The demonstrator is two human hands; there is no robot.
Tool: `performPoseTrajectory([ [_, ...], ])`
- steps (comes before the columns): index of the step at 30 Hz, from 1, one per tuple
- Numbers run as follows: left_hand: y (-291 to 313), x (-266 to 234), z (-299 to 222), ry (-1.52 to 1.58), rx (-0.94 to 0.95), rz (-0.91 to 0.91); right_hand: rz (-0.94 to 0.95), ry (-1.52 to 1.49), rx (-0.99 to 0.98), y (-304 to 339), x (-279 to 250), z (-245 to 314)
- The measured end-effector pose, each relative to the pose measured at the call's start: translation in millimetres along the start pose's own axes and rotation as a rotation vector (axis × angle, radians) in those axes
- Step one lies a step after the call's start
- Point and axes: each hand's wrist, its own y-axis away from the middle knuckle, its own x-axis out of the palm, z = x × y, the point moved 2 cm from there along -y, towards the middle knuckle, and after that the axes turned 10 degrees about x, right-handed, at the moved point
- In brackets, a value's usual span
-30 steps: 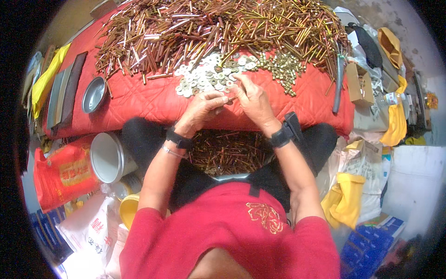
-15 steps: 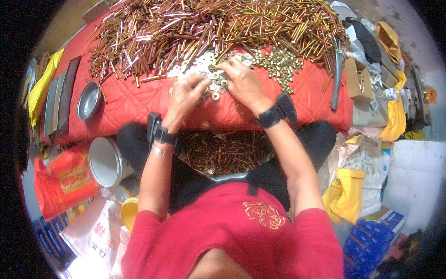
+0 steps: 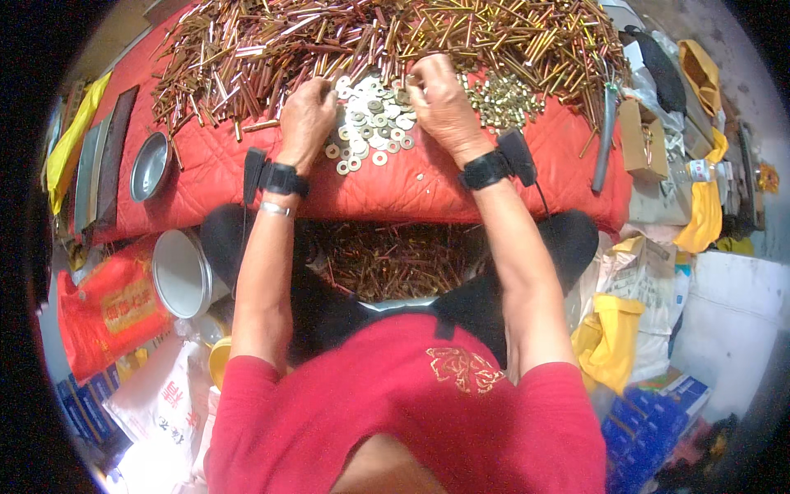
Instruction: Assembling metal washers onto long copper-colored pins or bolts.
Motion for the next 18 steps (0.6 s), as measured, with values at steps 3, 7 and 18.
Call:
performPoseTrajectory([
  [3, 21, -15, -8, 0.449, -0.213, -0.009, -0.157, -0.009, 0.141, 21, -32, 16],
  [7, 39, -36, -43, 1.000, -0.560, 0.028, -0.067, 0.099, 0.179, 55, -53, 4],
  [18, 63, -26, -43, 1.544, -0.720, -0.080, 0.294, 0.034, 0.279, 69, -35, 26],
])
